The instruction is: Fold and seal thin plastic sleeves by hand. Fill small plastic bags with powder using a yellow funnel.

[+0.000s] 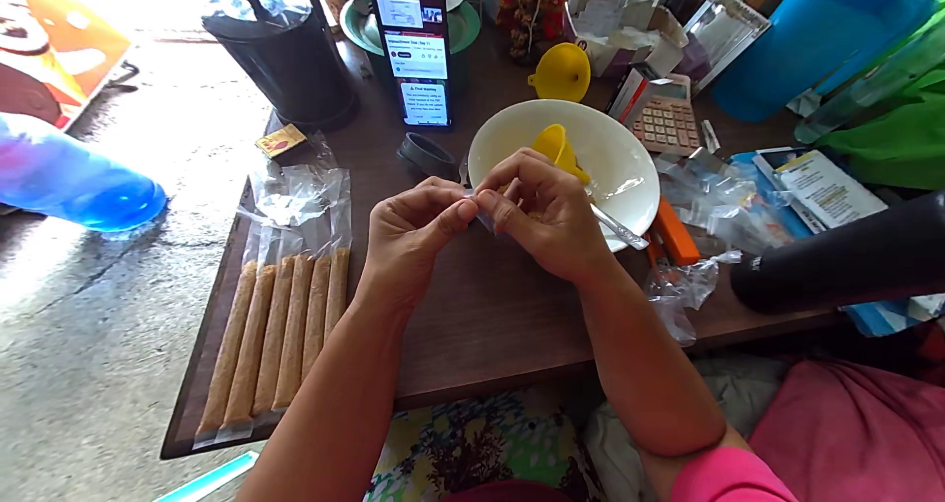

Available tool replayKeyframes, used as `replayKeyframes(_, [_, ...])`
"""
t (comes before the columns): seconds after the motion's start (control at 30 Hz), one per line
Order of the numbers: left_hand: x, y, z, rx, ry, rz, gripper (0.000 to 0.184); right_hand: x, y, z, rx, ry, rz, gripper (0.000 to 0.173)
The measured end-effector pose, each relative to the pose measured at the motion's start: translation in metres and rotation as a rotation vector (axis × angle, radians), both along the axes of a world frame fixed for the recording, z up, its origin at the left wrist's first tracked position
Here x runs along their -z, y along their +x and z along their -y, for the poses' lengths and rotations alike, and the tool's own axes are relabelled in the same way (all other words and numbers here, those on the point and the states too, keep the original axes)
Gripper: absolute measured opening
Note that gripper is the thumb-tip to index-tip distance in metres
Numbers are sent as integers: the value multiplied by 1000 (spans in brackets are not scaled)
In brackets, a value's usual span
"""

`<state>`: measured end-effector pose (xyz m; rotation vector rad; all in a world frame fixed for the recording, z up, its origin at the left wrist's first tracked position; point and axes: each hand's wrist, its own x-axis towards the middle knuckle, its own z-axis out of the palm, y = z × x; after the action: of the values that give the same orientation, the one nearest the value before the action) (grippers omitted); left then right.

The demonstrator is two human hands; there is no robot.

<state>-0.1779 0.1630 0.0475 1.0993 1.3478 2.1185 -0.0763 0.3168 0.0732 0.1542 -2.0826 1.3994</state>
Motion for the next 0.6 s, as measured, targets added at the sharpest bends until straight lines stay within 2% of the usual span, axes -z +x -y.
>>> replayKeyframes(0.47, [0, 0, 1, -1, -17, 31, 3, -2, 3, 3, 6, 13, 58, 10])
replayKeyframes(0.6, [0, 1, 0, -18, -33, 43, 3, 1, -1, 1, -9, 16, 7, 11])
